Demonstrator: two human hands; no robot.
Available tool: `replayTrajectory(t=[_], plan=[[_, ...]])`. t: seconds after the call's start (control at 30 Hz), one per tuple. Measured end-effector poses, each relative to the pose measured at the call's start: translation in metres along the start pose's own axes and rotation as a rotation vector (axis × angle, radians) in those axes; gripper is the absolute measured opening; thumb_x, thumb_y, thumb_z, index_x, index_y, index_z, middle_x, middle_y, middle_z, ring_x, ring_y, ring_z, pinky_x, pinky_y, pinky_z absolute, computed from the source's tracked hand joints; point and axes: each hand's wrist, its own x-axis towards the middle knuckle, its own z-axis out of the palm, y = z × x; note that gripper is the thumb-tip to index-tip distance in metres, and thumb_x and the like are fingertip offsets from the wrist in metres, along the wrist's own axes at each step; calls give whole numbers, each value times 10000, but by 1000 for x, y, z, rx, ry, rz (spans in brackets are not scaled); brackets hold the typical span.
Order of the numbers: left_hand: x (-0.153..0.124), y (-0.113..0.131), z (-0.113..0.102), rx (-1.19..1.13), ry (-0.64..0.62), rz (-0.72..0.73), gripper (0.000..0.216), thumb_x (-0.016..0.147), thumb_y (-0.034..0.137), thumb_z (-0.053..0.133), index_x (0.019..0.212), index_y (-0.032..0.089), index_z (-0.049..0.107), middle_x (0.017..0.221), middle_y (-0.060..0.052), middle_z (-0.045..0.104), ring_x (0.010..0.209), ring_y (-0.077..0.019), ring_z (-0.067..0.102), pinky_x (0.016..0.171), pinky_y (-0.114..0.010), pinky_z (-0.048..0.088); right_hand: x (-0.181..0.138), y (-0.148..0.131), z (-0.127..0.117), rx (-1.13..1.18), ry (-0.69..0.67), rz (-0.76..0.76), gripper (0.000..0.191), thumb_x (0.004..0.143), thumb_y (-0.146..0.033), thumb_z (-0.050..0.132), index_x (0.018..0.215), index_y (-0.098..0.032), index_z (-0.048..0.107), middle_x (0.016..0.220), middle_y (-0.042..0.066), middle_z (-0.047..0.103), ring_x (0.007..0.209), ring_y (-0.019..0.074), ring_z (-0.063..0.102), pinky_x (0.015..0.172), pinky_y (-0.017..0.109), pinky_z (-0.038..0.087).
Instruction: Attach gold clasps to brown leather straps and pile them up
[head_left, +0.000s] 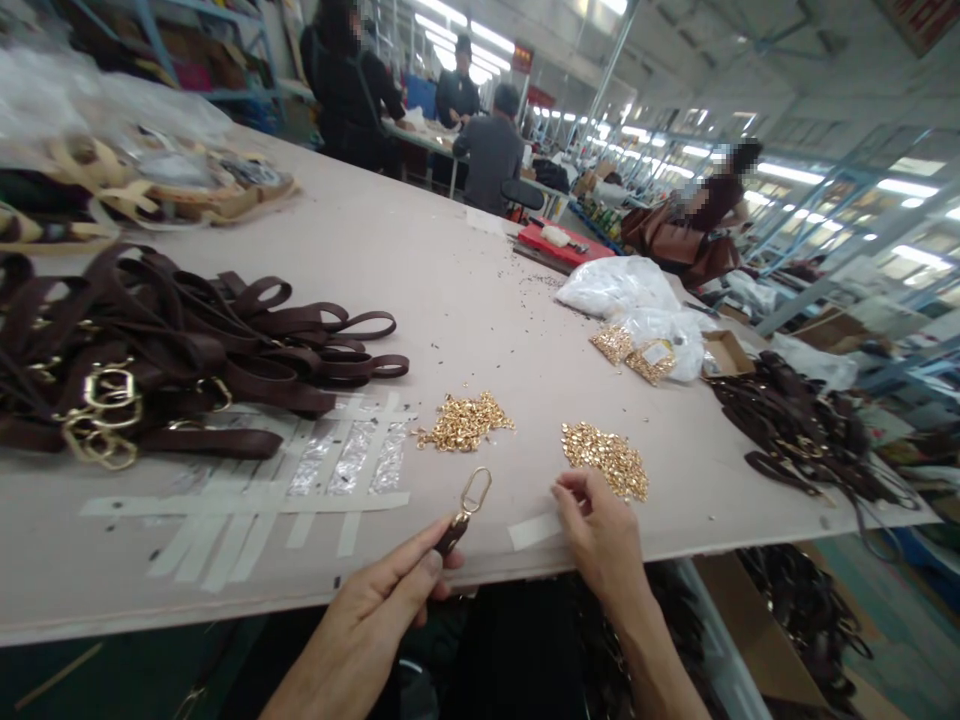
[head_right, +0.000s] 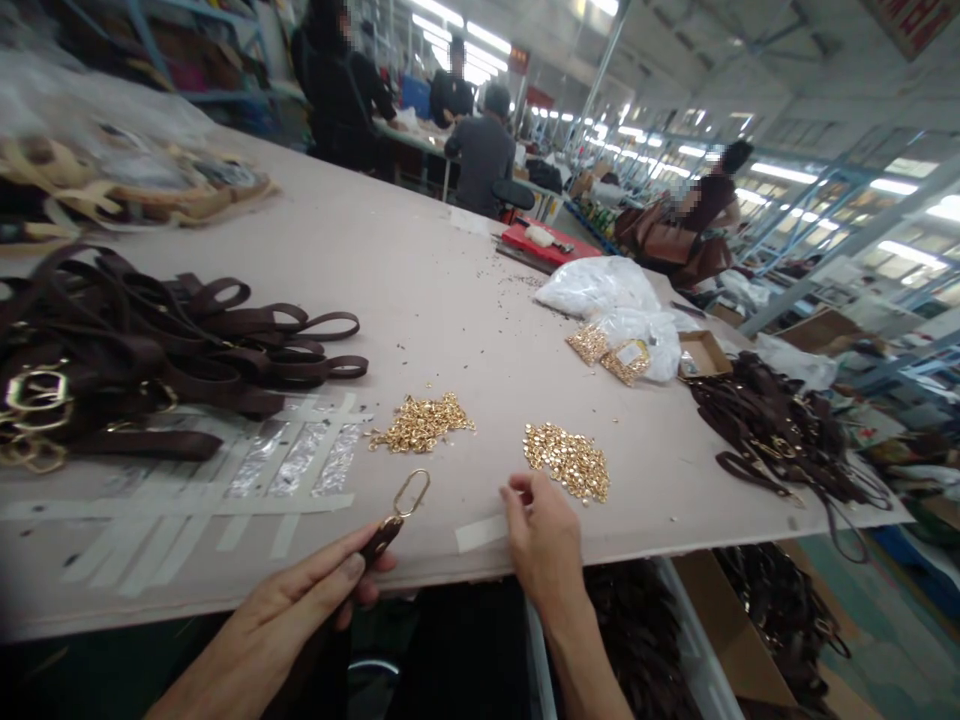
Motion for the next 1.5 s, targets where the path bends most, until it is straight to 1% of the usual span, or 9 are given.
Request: replayTrajectory(t=[0.23,0.4,0.57,0.67,0.87,1.0,1.17,1.33,1.5], plan=[[3,3,-2,-196,29,-139,365,809,453,708,1057,191,764,971,-54,773,847,-176,615,784,-259,448,22,46,2,-355,83,5,213,920,-244,452,981,-170,641,849,117,669,830,274,606,747,366,422],[-1,18,5,-297,-14,-117,367,718,298,805,1071,211,754,973,-27,769,890,-157,638,810,-226,482,26,51,0,-319,38,-11,237,901,-283,466,953,-209,685,833,94,684,817,263,618,765,371,430],[0,23,10,-277,-14,-69,287,671,169,784,954,162,742,840,-6,729,707,-112,607,670,-213,501,40,66,-8,-159,-23,29,181,818,-354,567,894,-238,684,806,34,725,727,223,663,693,341,484],[3,19,10,-244,16,-46,252,676,172,765,918,136,708,754,1,693,631,-104,584,608,-218,487,30,49,-3,19,-15,26,193,810,-395,614,888,-223,654,800,26,717,724,206,671,699,333,513],[2,20,10,-219,22,69,169,685,165,747,839,126,692,704,1,689,611,-104,573,597,-214,459,-32,-40,29,585,-63,-149,59,861,-267,667,887,-232,627,841,18,682,829,182,660,744,296,533],[-2,20,9,-217,0,114,136,708,192,757,821,140,703,704,6,693,627,-115,588,613,-218,463,-50,-74,42,639,-49,-265,119,888,-147,622,932,-258,617,879,4,682,848,165,670,759,279,536],[-8,17,6,-105,49,219,79,780,198,695,845,159,720,792,-18,720,749,-169,644,708,-259,512,-52,-82,40,526,16,-373,169,879,-96,614,883,-264,611,883,-8,705,838,156,683,765,268,532],[-14,19,3,171,115,378,125,829,151,628,854,187,744,815,-19,720,765,-179,648,706,-259,495,-60,-81,43,529,66,-257,78,861,-172,659,862,-241,622,867,18,712,830,182,694,763,296,554],[-21,20,4,326,123,512,214,830,77,594,883,207,755,819,-21,721,782,-174,663,720,-252,486,-64,-85,45,841,62,21,201,793,-297,744,890,-233,579,847,30,683,763,189,693,671,304,594]])
